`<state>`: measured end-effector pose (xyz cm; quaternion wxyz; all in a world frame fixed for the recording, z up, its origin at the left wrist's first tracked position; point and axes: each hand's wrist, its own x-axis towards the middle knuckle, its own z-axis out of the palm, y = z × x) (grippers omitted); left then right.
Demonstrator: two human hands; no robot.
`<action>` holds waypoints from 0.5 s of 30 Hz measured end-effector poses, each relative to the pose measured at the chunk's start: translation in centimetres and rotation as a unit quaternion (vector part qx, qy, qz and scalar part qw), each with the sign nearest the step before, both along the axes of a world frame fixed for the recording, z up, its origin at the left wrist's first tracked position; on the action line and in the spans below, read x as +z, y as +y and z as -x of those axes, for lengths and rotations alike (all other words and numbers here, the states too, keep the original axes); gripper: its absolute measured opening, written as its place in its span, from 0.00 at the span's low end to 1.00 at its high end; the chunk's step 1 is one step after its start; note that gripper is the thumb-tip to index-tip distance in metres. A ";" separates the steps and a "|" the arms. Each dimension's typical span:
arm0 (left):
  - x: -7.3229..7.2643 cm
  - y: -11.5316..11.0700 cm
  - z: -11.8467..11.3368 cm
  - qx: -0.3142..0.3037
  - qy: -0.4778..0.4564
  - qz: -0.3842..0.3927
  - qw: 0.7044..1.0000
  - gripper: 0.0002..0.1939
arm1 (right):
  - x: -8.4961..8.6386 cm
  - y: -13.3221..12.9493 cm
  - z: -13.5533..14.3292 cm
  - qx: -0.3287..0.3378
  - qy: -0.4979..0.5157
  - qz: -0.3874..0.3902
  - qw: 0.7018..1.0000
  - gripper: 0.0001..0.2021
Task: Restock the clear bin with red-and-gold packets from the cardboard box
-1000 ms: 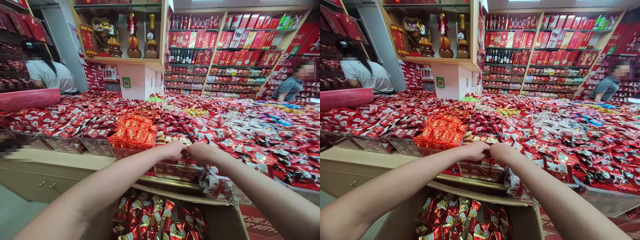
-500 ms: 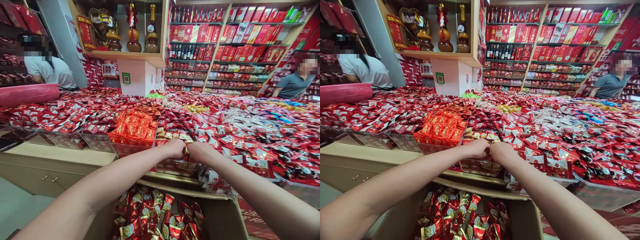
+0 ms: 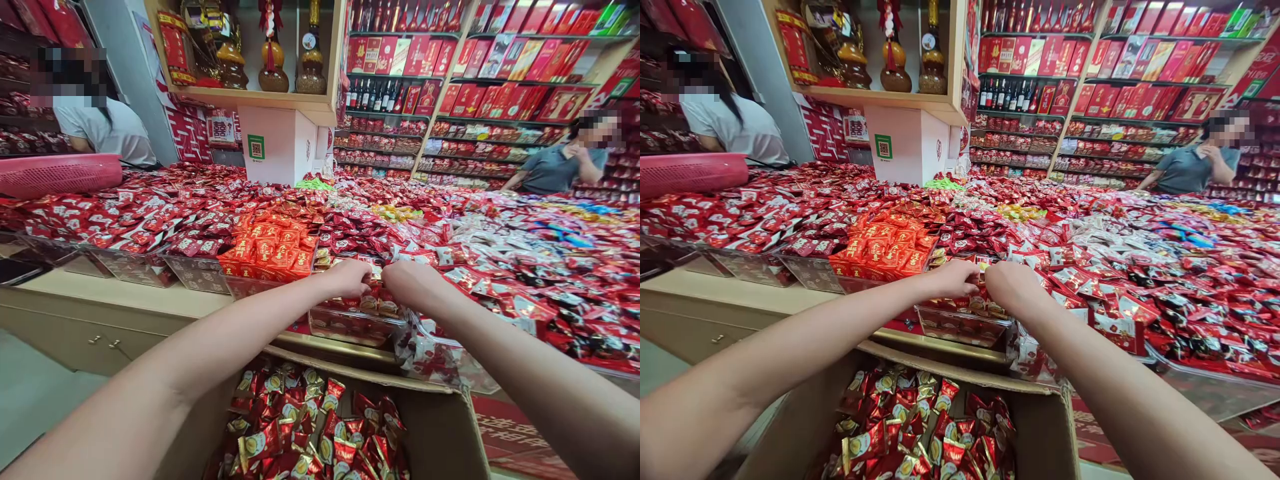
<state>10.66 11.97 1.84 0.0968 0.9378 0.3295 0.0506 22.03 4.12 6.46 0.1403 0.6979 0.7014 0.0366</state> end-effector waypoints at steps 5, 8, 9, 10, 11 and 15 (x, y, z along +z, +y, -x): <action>-0.6 -0.4 0.1 -0.009 -0.003 -0.001 1.000 0.10 | -0.5 -0.2 0.7 0.003 -0.007 -0.030 1.000 0.15; -1.0 -0.8 0.0 -0.025 0.001 0.013 1.000 0.10 | -1.5 -0.3 1.1 0.011 -0.005 -0.025 1.000 0.15; -1.1 -0.9 0.0 -0.028 0.001 0.016 0.999 0.10 | -1.7 -0.3 1.1 0.013 -0.005 -0.023 1.000 0.15; -1.2 -0.9 0.0 -0.029 0.001 0.019 0.999 0.09 | -1.9 -0.2 1.1 0.014 -0.005 -0.021 1.000 0.15; -1.2 -0.9 -0.1 -0.030 0.001 0.022 0.999 0.09 | -2.0 -0.2 1.1 0.015 -0.004 -0.019 1.000 0.14; -1.3 -0.7 -0.2 -0.038 0.017 0.048 0.998 0.15 | -2.2 0.2 0.6 0.014 0.002 -0.013 1.000 0.14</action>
